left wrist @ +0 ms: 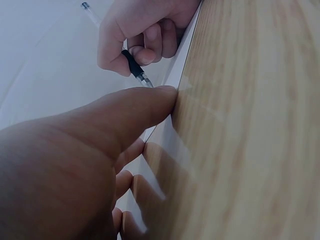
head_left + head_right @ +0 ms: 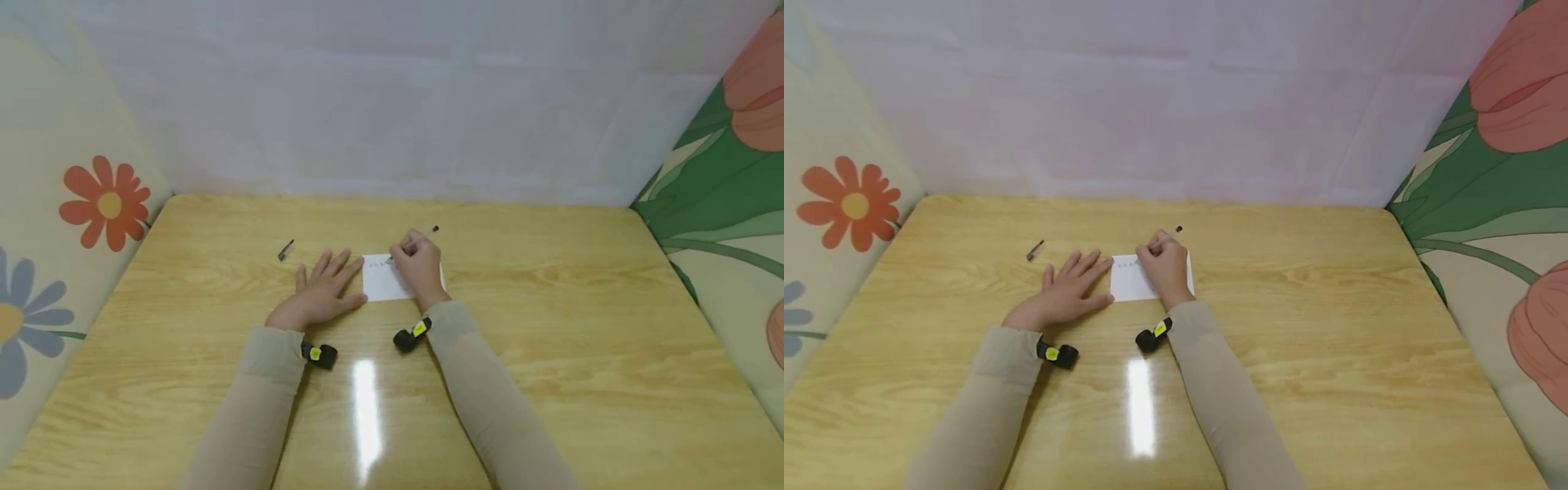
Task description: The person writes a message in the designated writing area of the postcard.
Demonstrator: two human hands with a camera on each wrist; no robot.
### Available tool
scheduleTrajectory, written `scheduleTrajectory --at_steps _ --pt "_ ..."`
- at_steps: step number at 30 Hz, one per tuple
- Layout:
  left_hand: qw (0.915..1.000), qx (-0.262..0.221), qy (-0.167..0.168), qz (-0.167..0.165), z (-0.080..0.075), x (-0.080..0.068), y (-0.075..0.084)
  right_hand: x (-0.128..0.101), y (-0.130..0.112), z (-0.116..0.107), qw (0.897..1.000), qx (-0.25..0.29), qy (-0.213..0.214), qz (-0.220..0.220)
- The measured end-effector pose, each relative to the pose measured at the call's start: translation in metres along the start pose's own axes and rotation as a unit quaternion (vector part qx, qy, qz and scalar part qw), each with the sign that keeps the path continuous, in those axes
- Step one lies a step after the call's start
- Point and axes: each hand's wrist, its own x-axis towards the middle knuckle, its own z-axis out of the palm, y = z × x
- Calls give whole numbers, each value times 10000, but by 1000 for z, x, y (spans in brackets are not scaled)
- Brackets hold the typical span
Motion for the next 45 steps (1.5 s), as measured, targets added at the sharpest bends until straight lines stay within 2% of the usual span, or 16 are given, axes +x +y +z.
scheduleTrajectory --at_steps 9,16,33,45 --pt "10000 -30 90 12 6 -1 -3 -5 1 1 9999 -15 -111 110" --pt "9998 -58 174 79 5 0 -4 -4 1 1 9999 100 -67 88" --pt "9998 -113 174 44 4 1 -5 -2 -3 2 10000 45 -47 65" --pt "9998 -147 141 74 7 6 -12 -2 -2 2 9999 69 -6 90"
